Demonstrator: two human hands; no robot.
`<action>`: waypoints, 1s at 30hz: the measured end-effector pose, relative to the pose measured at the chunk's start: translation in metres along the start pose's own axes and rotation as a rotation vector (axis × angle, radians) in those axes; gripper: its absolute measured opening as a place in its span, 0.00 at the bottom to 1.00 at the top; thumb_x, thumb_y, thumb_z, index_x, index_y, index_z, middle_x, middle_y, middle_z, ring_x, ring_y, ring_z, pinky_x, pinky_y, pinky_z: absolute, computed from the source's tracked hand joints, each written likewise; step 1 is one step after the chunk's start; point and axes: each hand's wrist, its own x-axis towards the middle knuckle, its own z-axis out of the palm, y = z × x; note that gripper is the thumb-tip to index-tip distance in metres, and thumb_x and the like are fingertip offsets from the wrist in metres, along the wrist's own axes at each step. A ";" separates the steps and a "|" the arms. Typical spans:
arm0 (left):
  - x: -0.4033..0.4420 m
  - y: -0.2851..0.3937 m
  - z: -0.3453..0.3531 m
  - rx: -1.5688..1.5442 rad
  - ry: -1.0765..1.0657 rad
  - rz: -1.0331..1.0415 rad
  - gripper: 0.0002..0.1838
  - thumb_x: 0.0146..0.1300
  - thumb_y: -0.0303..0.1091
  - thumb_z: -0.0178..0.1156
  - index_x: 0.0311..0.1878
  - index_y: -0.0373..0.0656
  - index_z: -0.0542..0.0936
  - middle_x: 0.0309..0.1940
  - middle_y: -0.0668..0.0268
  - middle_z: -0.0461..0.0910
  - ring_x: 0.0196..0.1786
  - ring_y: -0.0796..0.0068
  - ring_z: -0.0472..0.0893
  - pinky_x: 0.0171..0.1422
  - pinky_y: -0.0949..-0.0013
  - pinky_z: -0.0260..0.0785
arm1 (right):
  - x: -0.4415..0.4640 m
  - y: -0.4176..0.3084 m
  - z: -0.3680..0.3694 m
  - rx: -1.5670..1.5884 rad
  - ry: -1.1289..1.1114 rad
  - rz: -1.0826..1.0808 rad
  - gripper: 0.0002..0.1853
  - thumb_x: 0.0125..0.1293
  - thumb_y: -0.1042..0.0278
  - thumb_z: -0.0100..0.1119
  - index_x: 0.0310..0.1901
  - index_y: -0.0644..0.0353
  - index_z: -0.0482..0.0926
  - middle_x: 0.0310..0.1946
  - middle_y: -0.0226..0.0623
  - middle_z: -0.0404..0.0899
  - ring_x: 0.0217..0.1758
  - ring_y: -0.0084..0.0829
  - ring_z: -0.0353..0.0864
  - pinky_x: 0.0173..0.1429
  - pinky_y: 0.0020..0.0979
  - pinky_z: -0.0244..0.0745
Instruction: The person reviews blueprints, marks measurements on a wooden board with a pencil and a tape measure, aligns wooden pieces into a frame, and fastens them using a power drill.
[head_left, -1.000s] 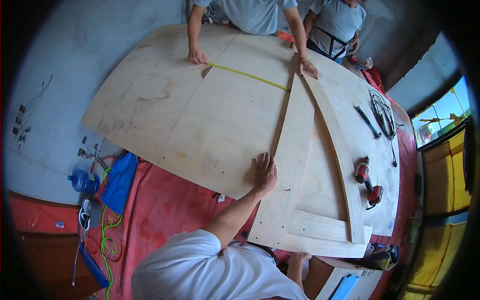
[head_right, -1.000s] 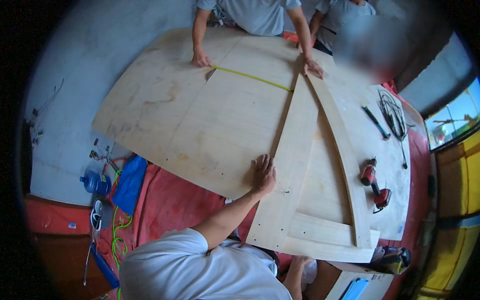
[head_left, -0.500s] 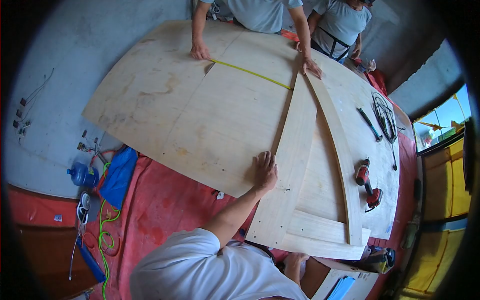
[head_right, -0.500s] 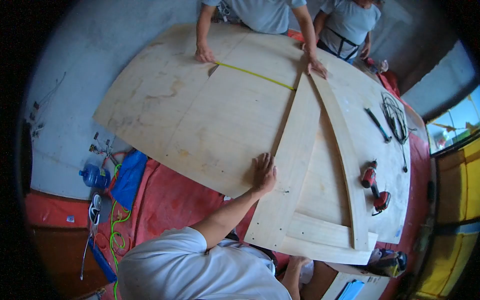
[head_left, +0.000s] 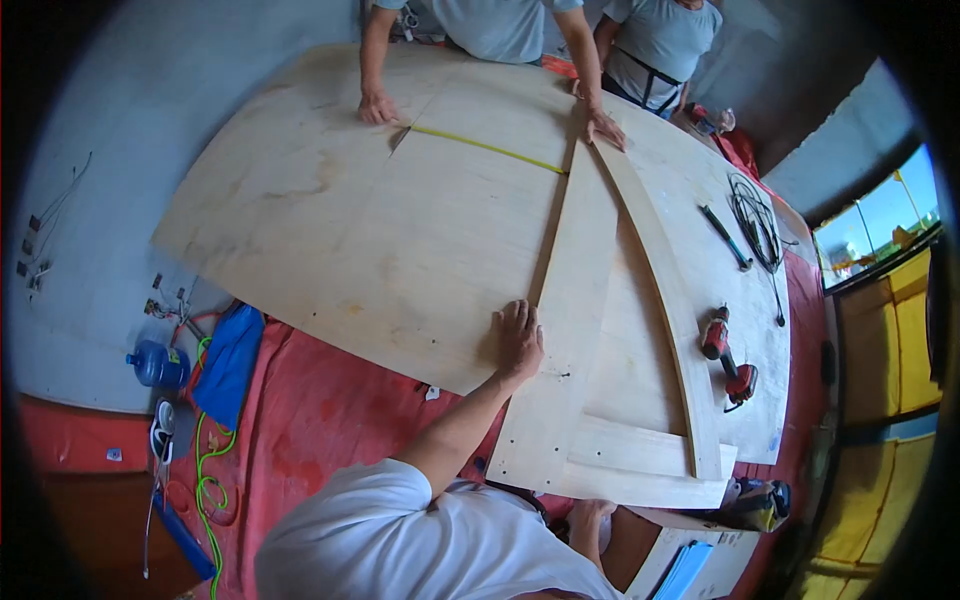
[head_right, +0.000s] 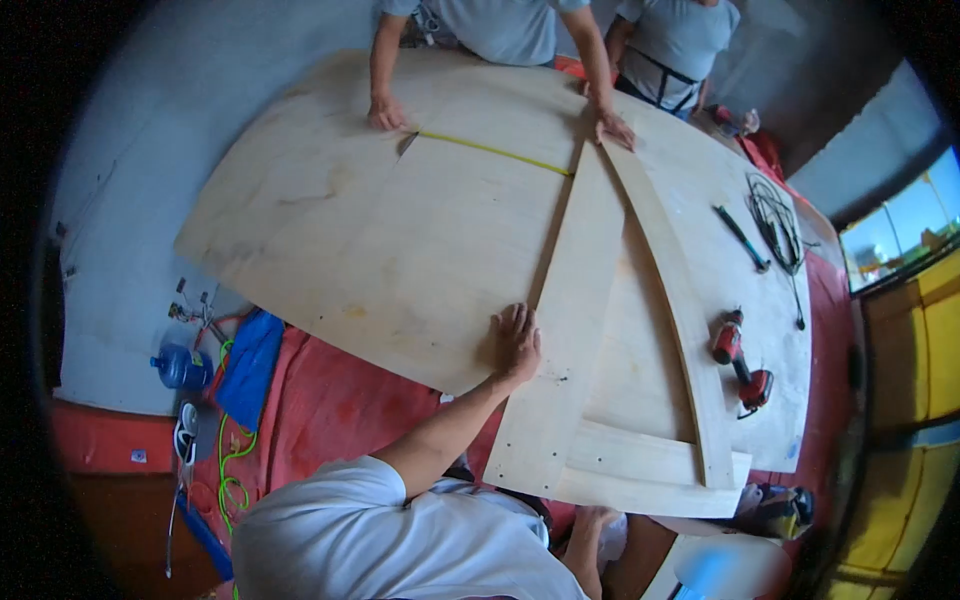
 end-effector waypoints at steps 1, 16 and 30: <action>0.000 -0.002 0.001 0.002 -0.010 0.003 0.27 0.70 0.41 0.52 0.67 0.35 0.70 0.71 0.51 0.66 0.77 0.55 0.58 0.79 0.38 0.44 | 0.000 0.000 0.000 0.004 0.002 -0.007 0.31 0.72 0.40 0.41 0.65 0.56 0.69 0.63 0.39 0.73 0.63 0.45 0.73 0.66 0.50 0.71; 0.002 -0.002 -0.001 0.016 -0.003 -0.009 0.26 0.71 0.41 0.51 0.67 0.36 0.70 0.70 0.53 0.66 0.76 0.56 0.58 0.78 0.39 0.44 | -0.008 0.005 -0.003 0.009 0.024 -0.005 0.32 0.72 0.39 0.42 0.65 0.55 0.69 0.63 0.39 0.74 0.63 0.44 0.73 0.65 0.50 0.72; 0.001 -0.002 0.007 0.026 0.009 0.000 0.26 0.71 0.41 0.51 0.67 0.37 0.70 0.71 0.52 0.65 0.77 0.55 0.57 0.79 0.38 0.43 | -0.012 0.007 -0.005 0.037 0.047 -0.007 0.32 0.71 0.38 0.42 0.65 0.54 0.69 0.63 0.38 0.74 0.63 0.43 0.74 0.64 0.49 0.73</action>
